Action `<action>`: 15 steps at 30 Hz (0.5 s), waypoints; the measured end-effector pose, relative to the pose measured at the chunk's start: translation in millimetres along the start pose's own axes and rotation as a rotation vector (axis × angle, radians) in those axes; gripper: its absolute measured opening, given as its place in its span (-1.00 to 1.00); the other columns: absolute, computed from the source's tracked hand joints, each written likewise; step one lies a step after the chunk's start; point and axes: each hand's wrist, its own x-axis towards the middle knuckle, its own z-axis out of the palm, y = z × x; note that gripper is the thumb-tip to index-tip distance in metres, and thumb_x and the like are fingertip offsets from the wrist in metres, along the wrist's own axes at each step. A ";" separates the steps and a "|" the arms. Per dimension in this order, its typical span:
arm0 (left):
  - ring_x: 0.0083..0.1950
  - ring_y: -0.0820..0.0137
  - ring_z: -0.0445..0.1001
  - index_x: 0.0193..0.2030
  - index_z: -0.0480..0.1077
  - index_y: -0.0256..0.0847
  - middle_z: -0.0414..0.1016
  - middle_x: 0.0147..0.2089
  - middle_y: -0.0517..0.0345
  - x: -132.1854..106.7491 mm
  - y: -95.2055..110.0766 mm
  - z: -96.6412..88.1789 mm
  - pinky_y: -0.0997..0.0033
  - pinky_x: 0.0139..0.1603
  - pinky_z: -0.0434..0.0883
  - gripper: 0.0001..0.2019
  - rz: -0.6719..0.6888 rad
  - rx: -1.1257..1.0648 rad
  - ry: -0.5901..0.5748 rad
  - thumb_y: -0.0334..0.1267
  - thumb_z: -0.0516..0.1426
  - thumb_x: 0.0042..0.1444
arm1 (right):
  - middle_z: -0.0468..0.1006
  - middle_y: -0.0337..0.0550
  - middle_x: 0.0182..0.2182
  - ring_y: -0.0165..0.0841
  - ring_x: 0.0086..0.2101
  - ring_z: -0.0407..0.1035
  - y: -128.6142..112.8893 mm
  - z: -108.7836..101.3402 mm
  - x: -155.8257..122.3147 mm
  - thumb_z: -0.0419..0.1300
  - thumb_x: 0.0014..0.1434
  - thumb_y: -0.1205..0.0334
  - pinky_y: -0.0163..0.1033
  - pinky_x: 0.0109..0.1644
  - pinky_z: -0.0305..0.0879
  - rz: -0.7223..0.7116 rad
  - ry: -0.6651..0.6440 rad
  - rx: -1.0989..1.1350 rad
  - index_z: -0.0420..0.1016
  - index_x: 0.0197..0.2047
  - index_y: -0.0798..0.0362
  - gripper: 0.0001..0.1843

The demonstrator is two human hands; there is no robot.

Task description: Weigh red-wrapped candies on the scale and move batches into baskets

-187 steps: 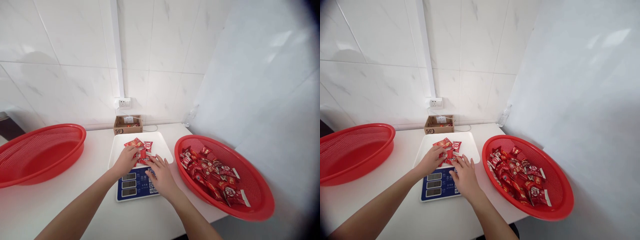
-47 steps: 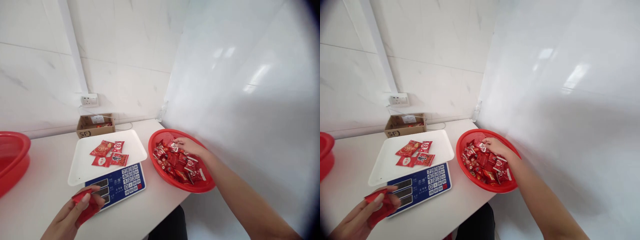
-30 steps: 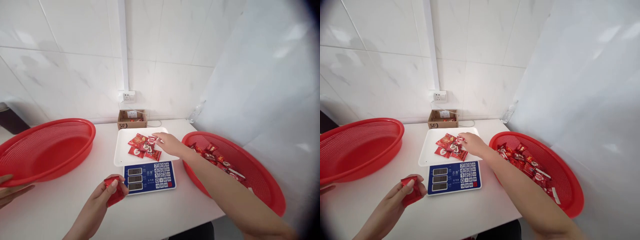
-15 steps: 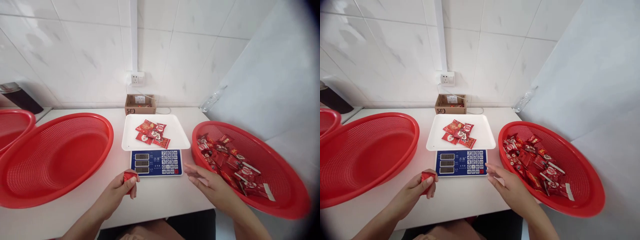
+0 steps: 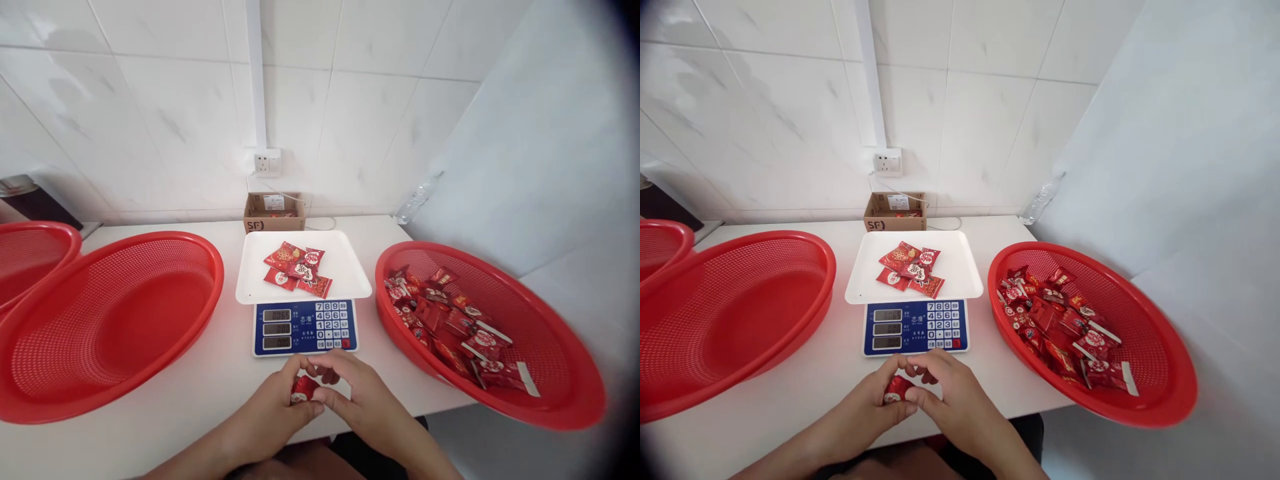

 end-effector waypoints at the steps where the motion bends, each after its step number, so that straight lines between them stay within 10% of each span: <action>1: -0.20 0.40 0.35 -0.13 0.22 -0.17 0.41 -0.18 0.16 3.3 1.2 3.6 0.40 -0.18 0.27 -0.77 0.023 0.009 0.021 -0.28 0.12 0.06 | 0.51 -0.16 -0.21 -0.34 -0.22 0.39 -1.4 1.4 0.8 0.14 0.18 0.08 -0.24 -0.11 0.31 -0.003 0.019 0.002 0.45 -0.08 -0.05 -0.74; 8: -0.34 0.42 0.32 -0.17 0.16 -0.15 0.39 -0.35 0.24 15.0 7.8 12.7 0.43 -0.32 0.27 -0.80 0.054 0.201 -0.003 -0.22 0.09 0.11 | 0.46 -0.20 -0.41 -0.38 -0.36 0.36 2.9 -4.1 -3.8 0.04 0.23 0.13 -0.30 -0.27 0.30 -0.079 0.205 -0.039 0.41 -0.40 -0.01 -0.77; 12: 0.09 0.18 0.33 0.10 0.20 -0.14 0.35 0.11 -0.05 24.3 27.8 -11.7 0.20 0.07 0.29 -0.56 0.237 0.489 0.036 -0.05 0.10 0.12 | 0.48 -0.17 -0.42 -0.34 -0.36 0.40 15.5 -32.0 -18.2 0.05 0.21 0.06 -0.30 -0.29 0.35 -0.080 0.498 -0.103 0.40 -0.38 -0.02 -0.76; 15: 0.39 0.04 -0.09 0.29 0.08 -0.11 0.02 0.38 -0.09 53.5 45.7 -45.6 -0.01 0.30 0.01 -0.36 0.392 0.831 0.211 0.05 0.10 0.10 | 0.52 -0.15 -0.39 -0.30 -0.34 0.43 27.3 -61.5 -32.7 0.09 0.16 0.00 -0.29 -0.26 0.39 0.032 0.788 -0.145 0.41 -0.34 -0.04 -0.77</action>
